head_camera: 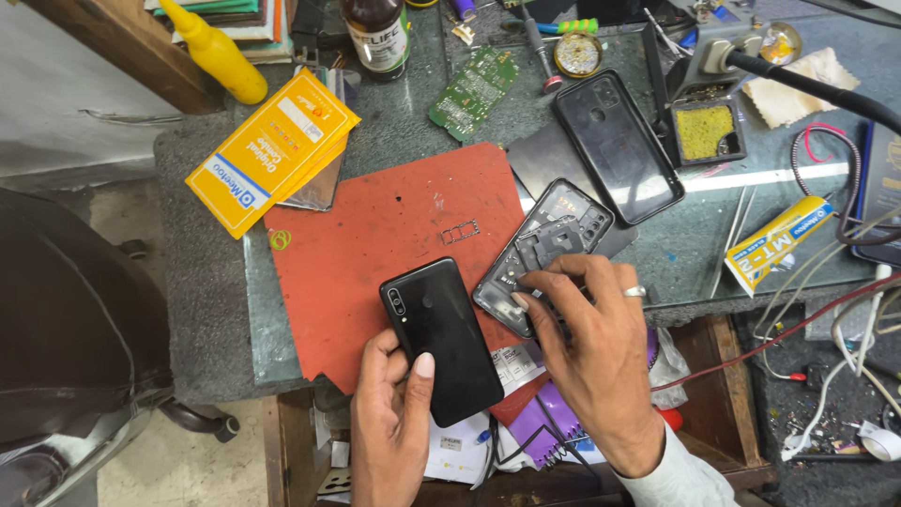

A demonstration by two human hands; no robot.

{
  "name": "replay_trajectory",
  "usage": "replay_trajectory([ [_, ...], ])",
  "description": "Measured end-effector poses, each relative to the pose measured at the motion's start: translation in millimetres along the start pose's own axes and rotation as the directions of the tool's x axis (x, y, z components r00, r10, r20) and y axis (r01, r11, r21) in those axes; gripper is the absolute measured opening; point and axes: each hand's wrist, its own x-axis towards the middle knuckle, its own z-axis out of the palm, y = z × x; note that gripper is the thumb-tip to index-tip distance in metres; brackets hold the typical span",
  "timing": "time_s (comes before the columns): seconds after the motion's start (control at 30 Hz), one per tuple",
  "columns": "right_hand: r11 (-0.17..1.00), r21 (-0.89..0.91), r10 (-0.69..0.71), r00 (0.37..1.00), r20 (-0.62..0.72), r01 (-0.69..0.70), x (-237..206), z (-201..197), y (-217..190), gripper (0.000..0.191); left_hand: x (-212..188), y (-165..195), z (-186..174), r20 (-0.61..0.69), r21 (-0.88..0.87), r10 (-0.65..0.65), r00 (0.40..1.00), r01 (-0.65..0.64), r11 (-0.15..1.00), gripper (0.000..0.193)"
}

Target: The person disassembles a smartphone, removes the back cover and battery, and then uses a soldering iron on a small circuit board. They handle the phone casing, battery, and circuit board throughout the process.

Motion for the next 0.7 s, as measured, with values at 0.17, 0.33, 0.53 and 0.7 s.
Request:
replay_trajectory([
  [0.17, 0.998, 0.058, 0.007, 0.999, 0.044, -0.010, 0.3, -4.7, 5.3, 0.020, 2.0, -3.1, 0.0, -0.004, 0.005, -0.005, 1.000, 0.005, 1.000, 0.035],
  [0.33, 0.996, 0.084, 0.044, 0.999, -0.020, -0.042, -0.2, -12.3, 11.7, 0.021, 1.7, -6.5, -1.3, 0.004, -0.014, 0.011, 1.000, -0.011, 1.000, 0.035],
  [0.53, 0.996, 0.014, 0.093, 0.995, -0.046, -0.093, 11.8, -24.1, 23.0, 0.040, 1.5, -12.7, -1.5, 0.003, 0.009, 0.038, 0.999, -0.038, 0.999, 0.035],
  [0.7, 1.000, -0.027, 0.008, 0.998, 0.069, -0.006, 27.1, -30.3, 30.5, 0.057, 2.3, -17.9, -2.2, 0.029, -0.008, 0.056, 0.998, -0.055, 0.998, 0.036],
])
